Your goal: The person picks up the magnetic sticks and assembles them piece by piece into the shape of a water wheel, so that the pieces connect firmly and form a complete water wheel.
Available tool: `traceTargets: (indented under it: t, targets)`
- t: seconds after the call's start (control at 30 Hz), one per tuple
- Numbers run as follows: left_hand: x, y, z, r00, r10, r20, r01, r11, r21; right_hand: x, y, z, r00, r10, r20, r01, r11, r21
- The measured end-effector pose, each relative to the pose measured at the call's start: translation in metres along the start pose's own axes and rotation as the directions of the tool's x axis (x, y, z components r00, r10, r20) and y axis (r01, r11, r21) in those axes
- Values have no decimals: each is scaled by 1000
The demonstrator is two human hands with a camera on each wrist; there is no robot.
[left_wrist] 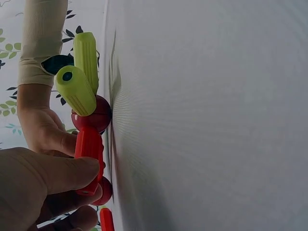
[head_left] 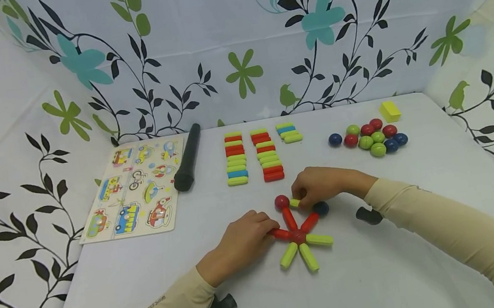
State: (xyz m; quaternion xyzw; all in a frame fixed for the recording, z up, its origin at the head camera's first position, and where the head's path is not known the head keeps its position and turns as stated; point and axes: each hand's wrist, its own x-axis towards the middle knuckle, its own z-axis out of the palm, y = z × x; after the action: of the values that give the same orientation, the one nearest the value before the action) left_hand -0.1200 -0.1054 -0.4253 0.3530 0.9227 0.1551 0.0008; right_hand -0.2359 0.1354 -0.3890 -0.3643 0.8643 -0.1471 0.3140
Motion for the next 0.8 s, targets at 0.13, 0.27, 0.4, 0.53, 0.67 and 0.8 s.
traceTargets:
  t: [0.13,0.27,0.4,0.53,0.67,0.8]
  targets:
    - [0,0,0,1000,4,-3,-4,1000,3,0,-1,2,1000,-1,-6,1,1000,-4]
    - [0,0,1,1000,5,-5,-5,1000,2,1,1,2,1000,1,-9,-1,1000,-3]
    - [-1,0,1,1000,1,0,-1,1000,-5,-3,4,-1,999,7,-50,-7,1000,-6]
    - [-2,0,2,1000,2,3,-2,1000,-14,-9,16,-12,968,37,-250,-62,994,-93]
    - [-4,2,1,1000,-1,12,1,1000,-29,-16,48,-31,855,157,-495,-297,930,-217]
    - [-5,4,0,999,-6,44,7,999,-32,-22,83,-44,798,293,-527,-474,844,-249]
